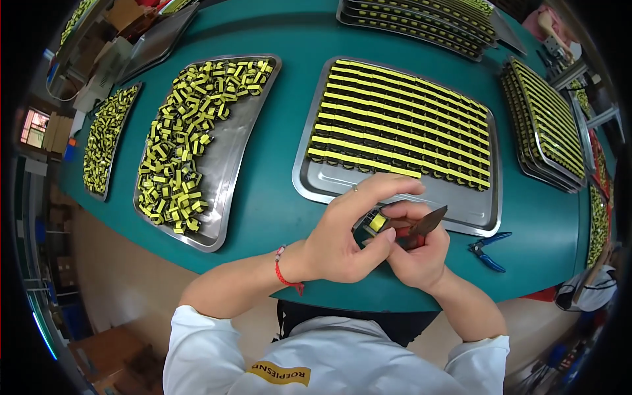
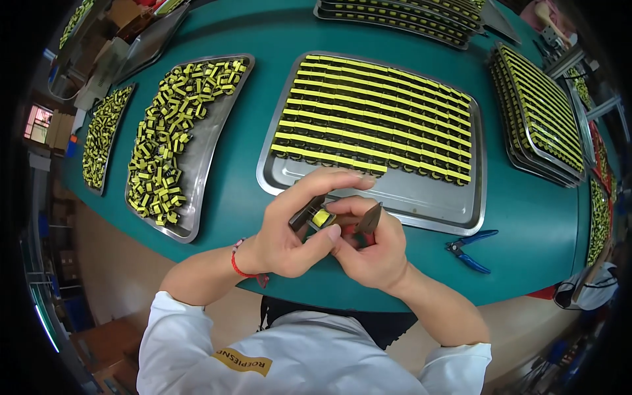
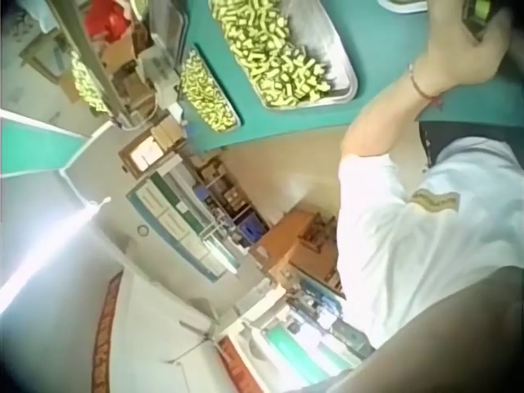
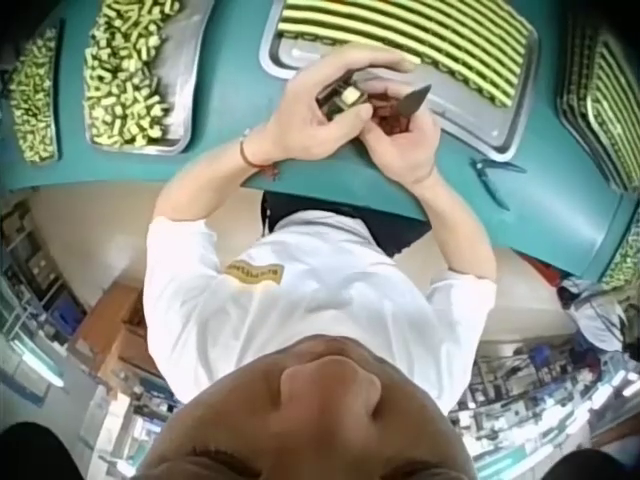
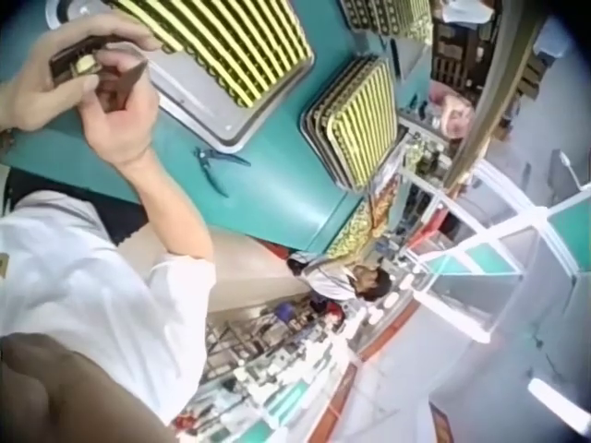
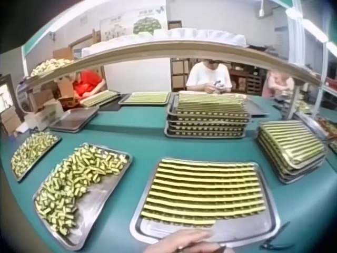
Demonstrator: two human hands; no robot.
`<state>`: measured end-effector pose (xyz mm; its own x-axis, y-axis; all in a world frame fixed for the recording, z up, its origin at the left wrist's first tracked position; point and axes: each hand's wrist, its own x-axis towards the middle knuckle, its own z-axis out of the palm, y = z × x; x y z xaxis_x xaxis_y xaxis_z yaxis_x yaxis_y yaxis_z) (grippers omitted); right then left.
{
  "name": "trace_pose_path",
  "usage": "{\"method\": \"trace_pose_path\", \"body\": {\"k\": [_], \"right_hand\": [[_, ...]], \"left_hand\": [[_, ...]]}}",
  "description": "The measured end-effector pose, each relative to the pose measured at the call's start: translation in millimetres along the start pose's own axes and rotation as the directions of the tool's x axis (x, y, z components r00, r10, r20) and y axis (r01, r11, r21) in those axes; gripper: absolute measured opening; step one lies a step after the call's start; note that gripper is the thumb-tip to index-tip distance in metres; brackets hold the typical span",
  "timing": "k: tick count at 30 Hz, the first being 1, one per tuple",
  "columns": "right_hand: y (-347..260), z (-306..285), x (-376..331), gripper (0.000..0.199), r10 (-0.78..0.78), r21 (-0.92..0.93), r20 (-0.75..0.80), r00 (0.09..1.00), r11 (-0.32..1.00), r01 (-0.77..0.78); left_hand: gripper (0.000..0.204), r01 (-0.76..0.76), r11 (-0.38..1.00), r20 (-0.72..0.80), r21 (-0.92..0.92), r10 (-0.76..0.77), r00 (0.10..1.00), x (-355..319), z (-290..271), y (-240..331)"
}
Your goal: The person assembles small yellow components onto black bases using pliers at an electronics factory workbench.
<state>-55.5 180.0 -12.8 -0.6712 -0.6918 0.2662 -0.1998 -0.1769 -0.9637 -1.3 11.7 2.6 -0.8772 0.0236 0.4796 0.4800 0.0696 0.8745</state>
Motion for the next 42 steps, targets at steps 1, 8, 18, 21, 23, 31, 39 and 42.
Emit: {"method": "trace_pose_path", "body": {"k": [1,8,18,21,23,31,39,42], "right_hand": [[0.2,-0.3,1.4,0.04,0.005,0.0,0.002,1.0,1.0,-0.005],[-7.3,-7.0,9.2,0.044,0.043,-0.091,0.057,0.997,0.995,-0.037],[-8.7,-7.7,20.8,0.041,0.127,-0.11,0.003,0.992,0.986,-0.126],[-6.8,-7.0,22.8,0.045,0.102,-0.183,-0.027,0.994,0.977,-0.105],[-10.6,-8.4,25.1,0.046,0.075,-0.298,0.0,0.997,0.952,-0.071],[-8.6,-7.7,23.5,0.032,-0.061,-0.391,0.027,0.998,0.918,0.067],[-11.1,-7.1,24.1,0.028,-0.091,-0.454,0.032,0.995,0.886,0.096],[-15.4,-6.9,24.4,0.027,-0.083,-0.485,0.033,0.996,0.87,0.088]], "left_hand": [[0.058,0.004,1.0,-0.003,-0.003,-0.004,1.0,0.8,-0.2,-1.1],[0.051,0.119,0.985,-0.065,-0.123,-0.127,0.99,2.8,2.8,-4.7],[0.043,0.456,0.547,0.035,-0.702,-0.614,0.789,6.0,3.9,-6.9],[0.035,0.457,0.377,0.08,-0.806,-0.695,0.715,5.9,3.9,-3.6],[0.03,0.475,0.424,0.079,-0.772,-0.676,0.732,9.4,5.0,-1.2],[0.05,0.407,0.311,0.089,-0.859,-0.692,0.716,3.7,7.4,-6.9],[0.054,0.431,0.256,0.09,-0.866,-0.766,0.636,7.7,9.2,-4.2],[0.056,0.436,0.251,0.093,-0.864,-0.772,0.629,7.0,9.5,-2.2]]}}
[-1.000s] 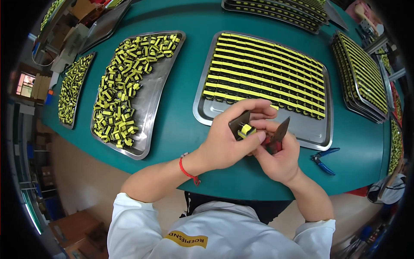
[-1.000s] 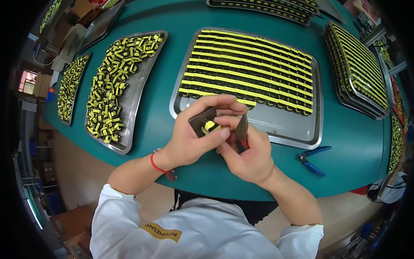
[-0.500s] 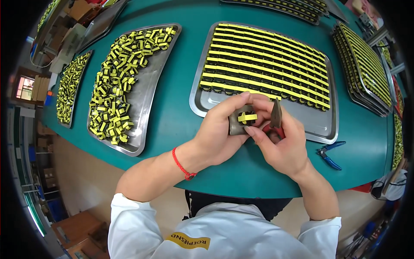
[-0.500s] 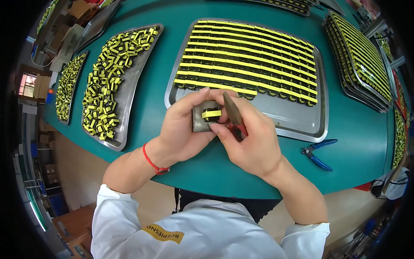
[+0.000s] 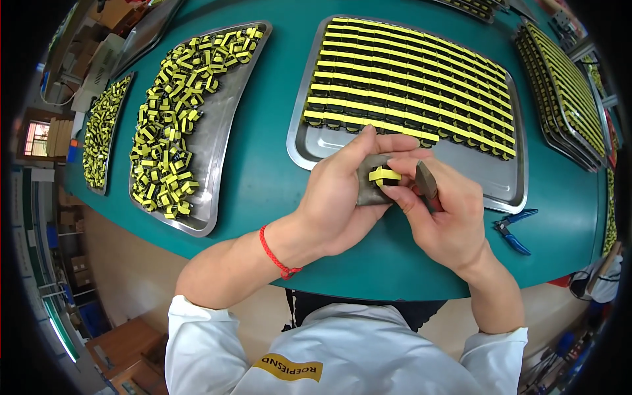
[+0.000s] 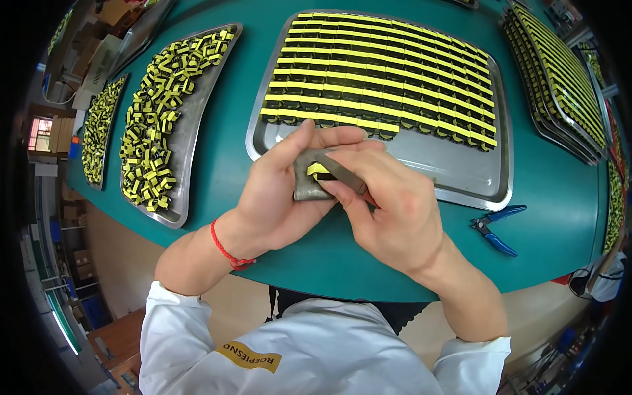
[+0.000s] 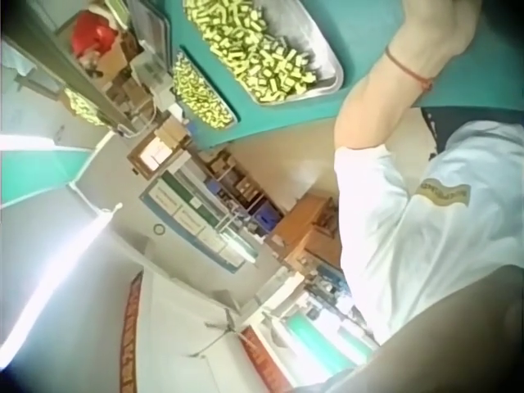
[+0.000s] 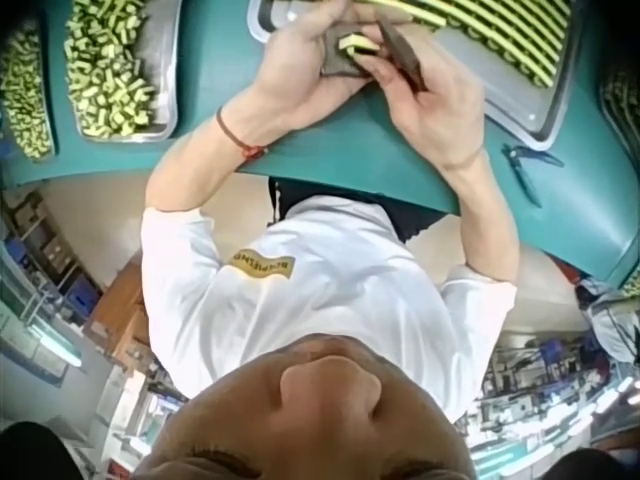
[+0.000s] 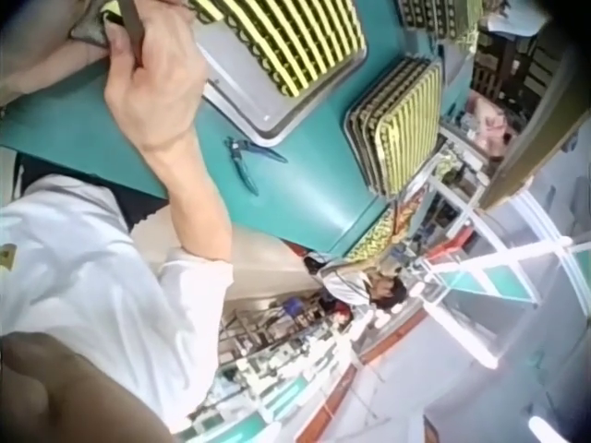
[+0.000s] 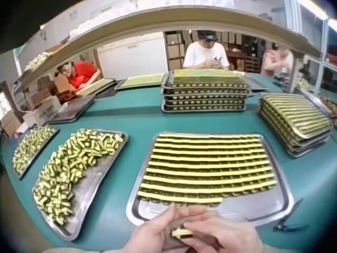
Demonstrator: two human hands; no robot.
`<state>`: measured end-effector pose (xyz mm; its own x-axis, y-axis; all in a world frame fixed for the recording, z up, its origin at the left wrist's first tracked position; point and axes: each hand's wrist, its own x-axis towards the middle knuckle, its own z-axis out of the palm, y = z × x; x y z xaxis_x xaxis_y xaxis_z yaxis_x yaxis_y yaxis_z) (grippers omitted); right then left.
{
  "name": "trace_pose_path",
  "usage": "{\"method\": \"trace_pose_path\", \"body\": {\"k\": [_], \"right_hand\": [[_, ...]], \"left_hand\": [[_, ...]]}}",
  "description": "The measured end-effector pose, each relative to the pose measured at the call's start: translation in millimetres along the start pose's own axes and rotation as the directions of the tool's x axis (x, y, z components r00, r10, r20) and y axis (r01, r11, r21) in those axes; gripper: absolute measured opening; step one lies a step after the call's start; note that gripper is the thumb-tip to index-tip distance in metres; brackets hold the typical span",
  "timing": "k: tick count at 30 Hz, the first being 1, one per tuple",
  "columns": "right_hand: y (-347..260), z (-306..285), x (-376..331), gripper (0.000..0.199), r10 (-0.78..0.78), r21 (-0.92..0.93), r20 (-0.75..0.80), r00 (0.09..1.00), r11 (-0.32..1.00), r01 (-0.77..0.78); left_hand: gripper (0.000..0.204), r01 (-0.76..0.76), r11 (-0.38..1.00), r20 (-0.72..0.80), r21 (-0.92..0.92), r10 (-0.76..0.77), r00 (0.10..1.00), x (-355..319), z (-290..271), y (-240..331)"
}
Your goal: The person assembles small yellow components onto black bases using pliers at an electronics factory workbench.
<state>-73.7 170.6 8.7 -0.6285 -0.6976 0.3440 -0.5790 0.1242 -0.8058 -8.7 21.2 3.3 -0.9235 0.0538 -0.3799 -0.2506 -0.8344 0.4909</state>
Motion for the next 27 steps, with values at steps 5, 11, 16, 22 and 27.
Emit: {"method": "trace_pose_path", "body": {"k": [5,11,16,22,27], "right_hand": [[4.7,1.9,1.4,0.025,-0.053,-0.004,0.0,0.999,0.999,0.053],[5.4,-5.7,2.6,0.025,-0.056,-0.043,0.06,0.997,0.997,0.059],[11.1,-2.3,1.7,0.027,-0.114,-0.024,0.012,0.993,0.993,0.114],[8.7,-5.0,2.3,0.03,0.087,0.227,0.068,0.994,0.969,-0.101],[5.9,-5.7,-4.8,0.023,0.266,0.46,-0.071,0.961,0.864,-0.205]], "left_hand": [[0.057,0.006,1.0,-0.012,0.016,-0.006,1.0,-0.3,0.7,-0.5],[0.052,0.03,0.999,0.005,-0.043,-0.03,1.0,-1.5,2.3,1.8],[0.051,0.024,1.0,-0.043,-0.014,-0.025,0.999,1.5,2.4,-4.1],[0.037,-0.067,0.997,0.034,-0.028,0.068,0.997,2.8,-5.0,2.4],[0.053,-0.528,0.653,0.192,0.543,0.515,0.835,-4.1,1.6,-1.1]]}}
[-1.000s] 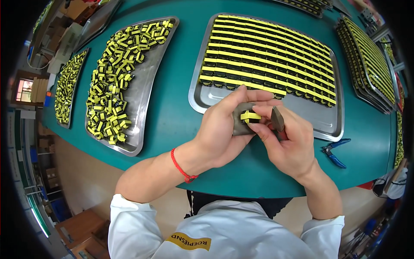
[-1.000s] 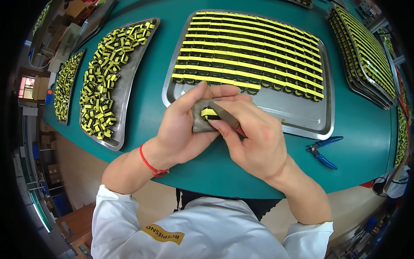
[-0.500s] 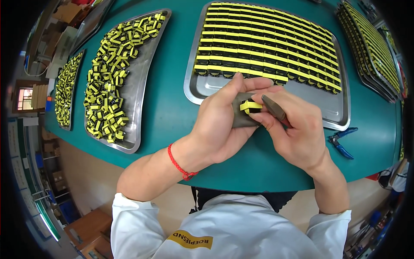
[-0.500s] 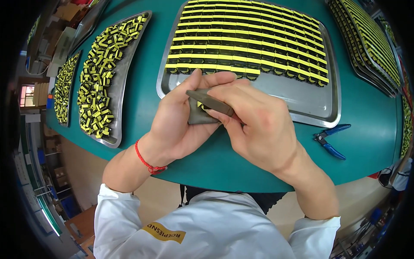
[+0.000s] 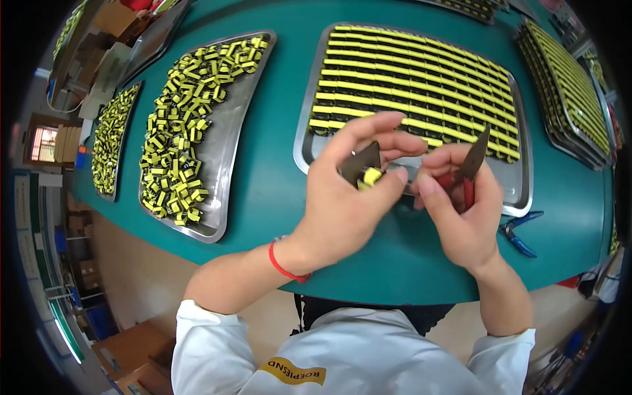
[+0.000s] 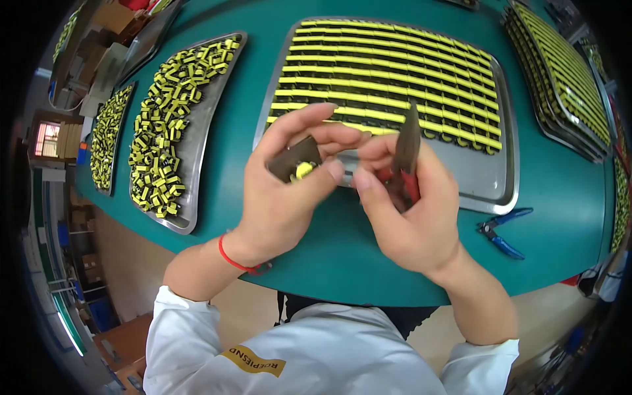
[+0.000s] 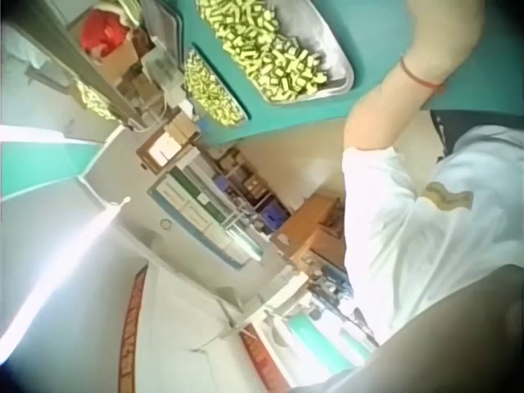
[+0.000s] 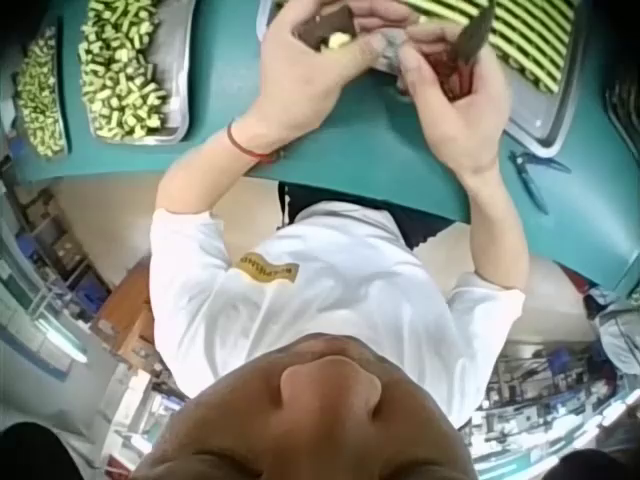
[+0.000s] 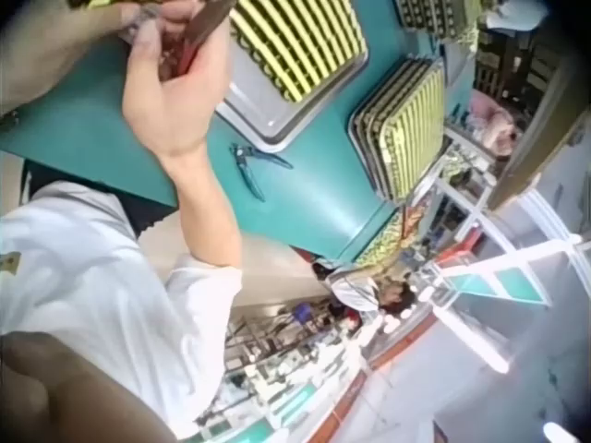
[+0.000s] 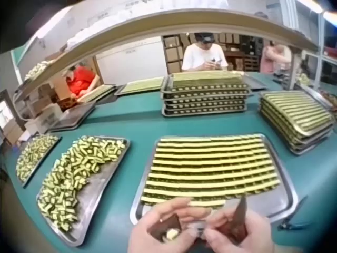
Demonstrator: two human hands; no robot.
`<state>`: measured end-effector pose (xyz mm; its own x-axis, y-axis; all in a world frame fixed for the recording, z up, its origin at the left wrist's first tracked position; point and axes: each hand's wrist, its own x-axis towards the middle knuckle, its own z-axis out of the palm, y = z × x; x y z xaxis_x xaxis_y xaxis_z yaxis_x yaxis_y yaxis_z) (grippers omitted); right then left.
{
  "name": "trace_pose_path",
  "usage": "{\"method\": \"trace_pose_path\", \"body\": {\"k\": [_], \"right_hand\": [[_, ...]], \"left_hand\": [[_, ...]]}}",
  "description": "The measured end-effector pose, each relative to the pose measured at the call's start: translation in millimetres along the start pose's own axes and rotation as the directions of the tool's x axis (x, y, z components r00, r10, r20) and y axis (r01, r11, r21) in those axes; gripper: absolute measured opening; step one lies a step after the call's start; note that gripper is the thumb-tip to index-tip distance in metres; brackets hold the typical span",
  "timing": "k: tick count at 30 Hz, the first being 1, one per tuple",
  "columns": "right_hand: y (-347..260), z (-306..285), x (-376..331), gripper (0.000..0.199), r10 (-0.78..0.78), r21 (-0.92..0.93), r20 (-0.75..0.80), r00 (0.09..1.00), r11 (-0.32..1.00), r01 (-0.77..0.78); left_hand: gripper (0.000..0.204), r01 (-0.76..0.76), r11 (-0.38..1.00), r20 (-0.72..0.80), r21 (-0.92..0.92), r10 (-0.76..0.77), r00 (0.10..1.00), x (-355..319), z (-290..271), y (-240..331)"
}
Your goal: The person assembles small yellow components onto black bases using pliers at an electronics factory workbench.
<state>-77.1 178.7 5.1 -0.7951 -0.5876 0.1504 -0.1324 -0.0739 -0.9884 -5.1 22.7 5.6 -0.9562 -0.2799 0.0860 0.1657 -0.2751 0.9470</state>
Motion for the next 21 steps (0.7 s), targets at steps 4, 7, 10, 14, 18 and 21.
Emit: {"method": "trace_pose_path", "body": {"k": [4,7,10,14,18,21], "right_hand": [[-0.4,11.0,-8.5,0.021,0.034,0.109,0.049,0.998,0.993,-0.039],[4.7,8.5,-11.7,0.026,-0.078,0.065,0.179,0.981,0.996,0.068],[-1.8,19.0,-16.2,0.031,-0.037,0.173,0.147,0.988,0.985,0.012],[-1.5,15.9,-15.6,0.039,0.025,0.303,0.198,0.98,0.949,-0.085],[5.6,7.5,-17.7,0.04,0.099,0.177,0.261,0.96,0.973,-0.148],[11.1,17.8,-18.7,0.037,-0.018,0.205,0.098,0.995,0.979,-0.002]], "left_hand": [[0.053,-0.49,0.809,0.208,0.323,0.445,0.871,-4.8,-5.3,-4.5],[0.056,-0.579,0.751,0.224,0.318,0.534,0.815,-5.8,-2.9,-7.6],[0.058,-0.609,0.728,0.241,0.316,0.559,0.793,-6.5,-0.7,-7.1],[0.061,-0.619,0.699,0.261,0.359,0.561,0.785,-5.2,-1.5,-7.4],[0.057,-0.586,0.7,0.298,0.408,0.505,0.81,-3.7,-5.0,-4.0],[0.059,-0.522,0.67,0.388,0.528,0.357,0.85,-5.6,-5.6,1.6]]}}
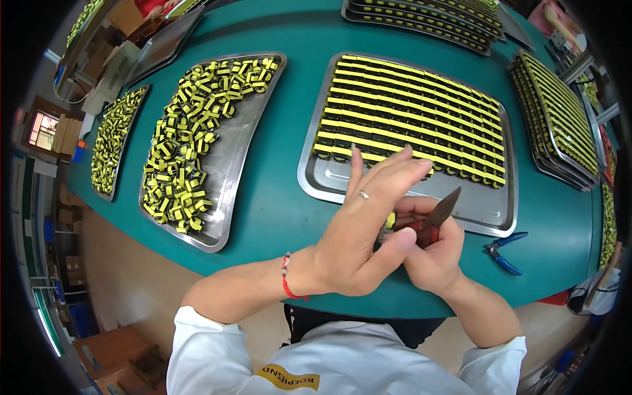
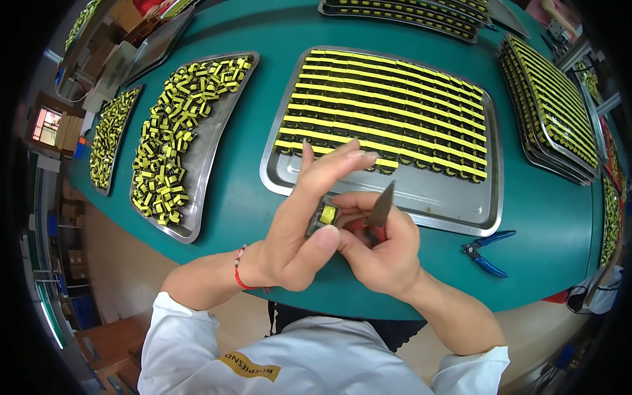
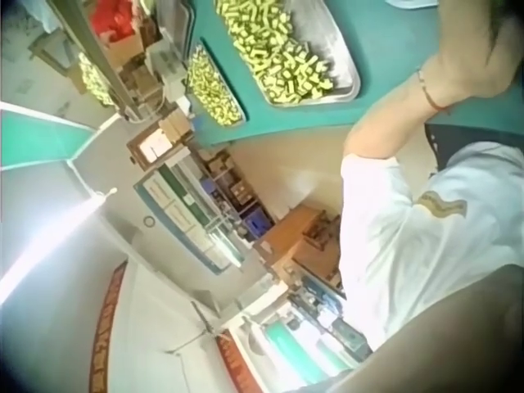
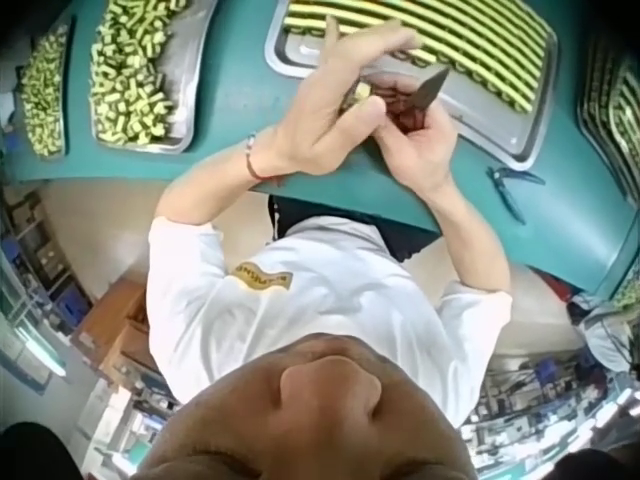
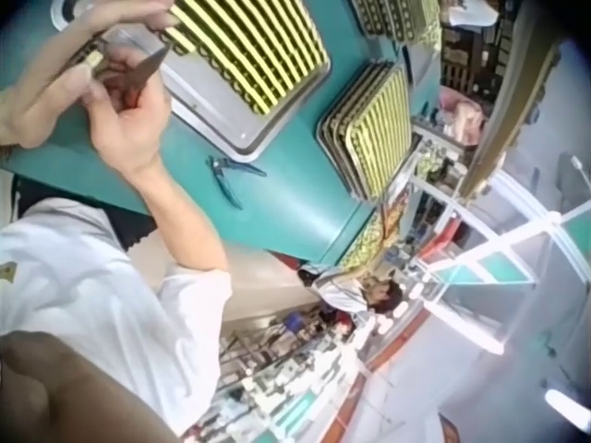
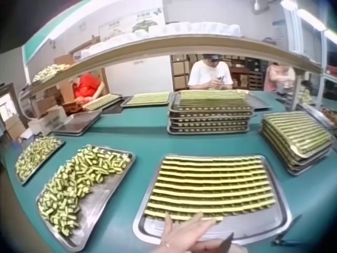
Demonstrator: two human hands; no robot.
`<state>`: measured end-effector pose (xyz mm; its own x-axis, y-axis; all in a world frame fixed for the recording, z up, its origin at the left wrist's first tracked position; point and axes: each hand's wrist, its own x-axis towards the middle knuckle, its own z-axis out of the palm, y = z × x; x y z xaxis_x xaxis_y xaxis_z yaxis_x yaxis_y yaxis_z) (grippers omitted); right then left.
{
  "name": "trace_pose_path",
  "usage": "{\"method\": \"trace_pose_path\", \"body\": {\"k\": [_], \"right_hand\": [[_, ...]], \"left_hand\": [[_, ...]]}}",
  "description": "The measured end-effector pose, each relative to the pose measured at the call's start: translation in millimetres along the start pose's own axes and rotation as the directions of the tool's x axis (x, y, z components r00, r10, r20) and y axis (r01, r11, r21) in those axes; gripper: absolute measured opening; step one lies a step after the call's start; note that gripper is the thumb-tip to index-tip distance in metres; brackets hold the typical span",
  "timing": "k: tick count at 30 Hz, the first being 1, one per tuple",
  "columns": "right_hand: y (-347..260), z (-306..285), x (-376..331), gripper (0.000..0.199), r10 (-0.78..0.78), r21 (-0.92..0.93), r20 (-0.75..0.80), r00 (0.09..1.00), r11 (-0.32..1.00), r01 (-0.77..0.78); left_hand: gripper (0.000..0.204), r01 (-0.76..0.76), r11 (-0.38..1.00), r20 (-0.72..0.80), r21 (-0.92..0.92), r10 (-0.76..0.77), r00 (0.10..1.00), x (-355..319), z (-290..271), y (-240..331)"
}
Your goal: The person assembles small yellow components onto black bases using pliers at an electronics factory workbench.
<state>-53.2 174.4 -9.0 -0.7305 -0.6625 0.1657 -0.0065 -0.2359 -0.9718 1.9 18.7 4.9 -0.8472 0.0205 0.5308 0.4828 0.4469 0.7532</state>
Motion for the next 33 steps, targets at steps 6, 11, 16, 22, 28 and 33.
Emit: {"method": "trace_pose_path", "body": {"k": [6,11,16,22,28,33], "right_hand": [[13.6,-7.2,4.9,0.034,-0.126,-0.181,0.084,0.988,0.973,0.14],[15.6,-12.9,0.7,0.031,-0.1,-0.227,0.107,0.989,0.966,0.123],[12.8,-10.6,2.8,0.027,-0.062,-0.146,0.091,0.994,0.986,0.075],[15.5,-14.1,2.7,0.024,-0.149,-0.107,0.147,0.978,0.98,0.165],[16.9,-15.5,2.7,0.026,-0.196,-0.053,0.151,0.969,0.977,0.206],[17.5,-15.1,3.5,0.026,-0.256,-0.041,0.151,0.955,0.964,0.264]], "left_hand": [[0.064,-0.063,0.99,0.078,0.128,0.053,0.995,3.5,-4.5,-1.3],[0.083,-0.023,0.999,-0.034,-0.042,0.022,0.999,5.8,-0.7,3.7],[0.086,-0.046,0.996,-0.064,-0.072,0.041,0.997,4.7,-1.3,0.1],[0.082,-0.024,0.997,-0.017,-0.071,0.023,1.0,3.2,-3.0,2.4],[0.079,-0.084,0.98,-0.044,-0.183,0.077,0.996,1.2,-0.9,0.4],[0.079,-0.126,0.974,-0.038,-0.188,0.121,0.992,2.1,-3.2,0.4]]}}
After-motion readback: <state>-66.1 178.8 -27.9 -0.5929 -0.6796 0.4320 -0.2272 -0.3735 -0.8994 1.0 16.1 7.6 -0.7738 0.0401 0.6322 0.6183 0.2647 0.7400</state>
